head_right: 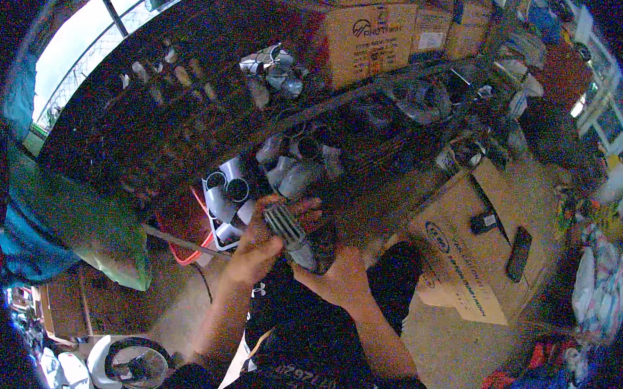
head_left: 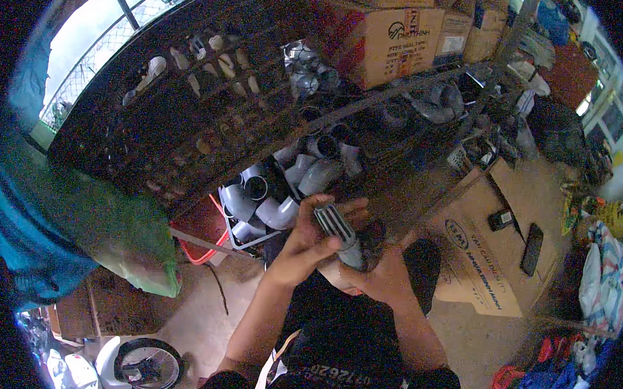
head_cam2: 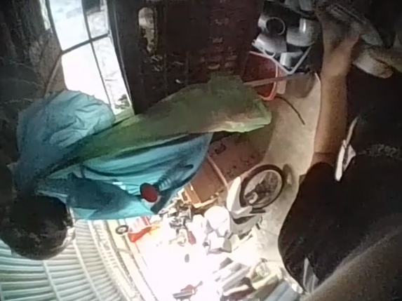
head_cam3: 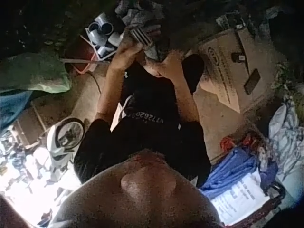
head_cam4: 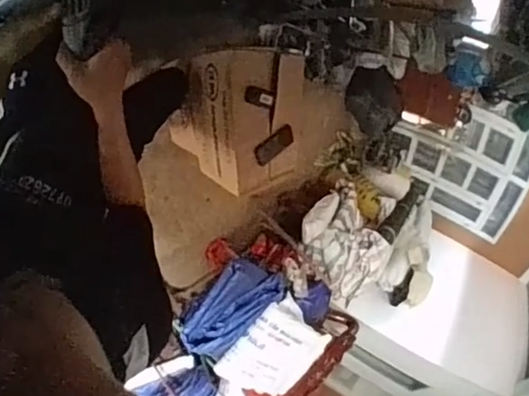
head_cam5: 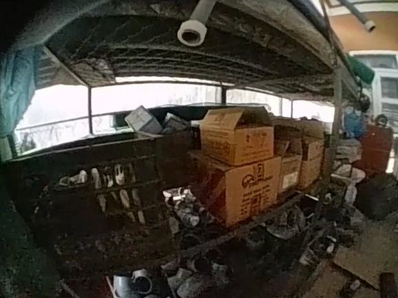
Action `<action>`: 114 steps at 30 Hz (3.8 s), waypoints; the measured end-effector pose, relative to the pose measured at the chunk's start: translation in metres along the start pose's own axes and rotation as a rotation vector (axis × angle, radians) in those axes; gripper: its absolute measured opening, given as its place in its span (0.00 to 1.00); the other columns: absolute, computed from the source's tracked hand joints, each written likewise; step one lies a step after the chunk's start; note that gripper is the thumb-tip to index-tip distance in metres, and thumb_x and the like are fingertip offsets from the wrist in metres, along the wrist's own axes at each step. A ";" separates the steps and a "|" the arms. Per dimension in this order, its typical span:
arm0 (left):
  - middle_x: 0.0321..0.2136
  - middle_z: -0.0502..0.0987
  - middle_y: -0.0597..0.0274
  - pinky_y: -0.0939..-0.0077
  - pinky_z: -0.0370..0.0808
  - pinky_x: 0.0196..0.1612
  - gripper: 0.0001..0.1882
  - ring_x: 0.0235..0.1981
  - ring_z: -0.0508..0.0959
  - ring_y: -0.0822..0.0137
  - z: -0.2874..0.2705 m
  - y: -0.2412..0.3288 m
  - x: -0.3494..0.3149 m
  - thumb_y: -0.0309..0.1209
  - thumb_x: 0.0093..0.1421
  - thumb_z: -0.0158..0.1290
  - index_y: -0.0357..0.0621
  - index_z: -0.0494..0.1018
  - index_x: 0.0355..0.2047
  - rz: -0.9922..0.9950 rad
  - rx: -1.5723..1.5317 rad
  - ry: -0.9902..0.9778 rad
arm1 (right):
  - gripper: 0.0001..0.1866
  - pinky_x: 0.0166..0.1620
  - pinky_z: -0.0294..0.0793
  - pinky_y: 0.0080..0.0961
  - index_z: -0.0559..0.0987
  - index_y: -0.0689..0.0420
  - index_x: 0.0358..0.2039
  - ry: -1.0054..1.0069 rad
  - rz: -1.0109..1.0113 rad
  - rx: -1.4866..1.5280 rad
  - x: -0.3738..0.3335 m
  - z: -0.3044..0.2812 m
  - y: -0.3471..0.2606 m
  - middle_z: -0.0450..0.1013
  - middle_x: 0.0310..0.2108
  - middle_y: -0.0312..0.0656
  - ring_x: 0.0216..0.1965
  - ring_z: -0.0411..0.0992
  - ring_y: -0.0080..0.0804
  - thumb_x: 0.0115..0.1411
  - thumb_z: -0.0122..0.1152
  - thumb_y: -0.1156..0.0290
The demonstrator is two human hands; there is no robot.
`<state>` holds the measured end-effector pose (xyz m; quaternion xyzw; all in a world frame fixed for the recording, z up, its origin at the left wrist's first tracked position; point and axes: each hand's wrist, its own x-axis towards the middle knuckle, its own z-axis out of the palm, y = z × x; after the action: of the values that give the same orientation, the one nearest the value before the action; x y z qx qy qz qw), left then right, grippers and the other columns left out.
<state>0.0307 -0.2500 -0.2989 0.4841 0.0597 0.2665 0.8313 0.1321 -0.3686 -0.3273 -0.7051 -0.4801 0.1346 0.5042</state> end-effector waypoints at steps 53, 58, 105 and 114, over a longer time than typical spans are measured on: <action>0.40 0.73 0.60 0.72 0.68 0.49 0.29 0.43 0.72 0.68 -0.030 0.007 -0.018 0.30 0.49 0.63 0.35 0.64 0.49 0.032 0.205 0.023 | 0.31 0.44 0.70 0.36 0.70 0.58 0.44 -0.036 -0.009 0.018 -0.003 -0.009 -0.019 0.71 0.38 0.47 0.39 0.71 0.48 0.38 0.69 0.60; 0.40 0.72 0.59 0.71 0.68 0.49 0.30 0.43 0.72 0.67 -0.027 0.008 -0.016 0.30 0.50 0.62 0.36 0.62 0.50 0.090 0.214 0.007 | 0.30 0.36 0.72 0.31 0.72 0.59 0.35 0.019 0.012 -0.122 -0.005 -0.008 -0.015 0.73 0.29 0.42 0.31 0.74 0.39 0.38 0.71 0.51; 0.46 0.66 0.56 0.70 0.61 0.53 0.30 0.48 0.67 0.64 0.023 -0.034 -0.028 0.31 0.56 0.48 0.42 0.51 0.57 0.198 0.033 0.264 | 0.26 0.27 0.73 0.34 0.75 0.54 0.30 0.178 -0.017 -0.570 -0.007 0.000 -0.022 0.72 0.23 0.43 0.23 0.73 0.43 0.32 0.71 0.52; 0.41 0.69 0.56 0.68 0.63 0.52 0.29 0.45 0.69 0.62 0.029 -0.033 -0.025 0.25 0.44 0.47 0.41 0.58 0.51 0.185 -0.116 0.336 | 0.27 0.27 0.73 0.34 0.74 0.53 0.30 0.181 0.002 -0.523 -0.006 0.001 -0.024 0.72 0.22 0.42 0.23 0.73 0.43 0.30 0.72 0.53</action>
<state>0.0322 -0.2977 -0.3153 0.3874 0.1374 0.4218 0.8082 0.1154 -0.3721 -0.3091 -0.8210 -0.4509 -0.0571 0.3455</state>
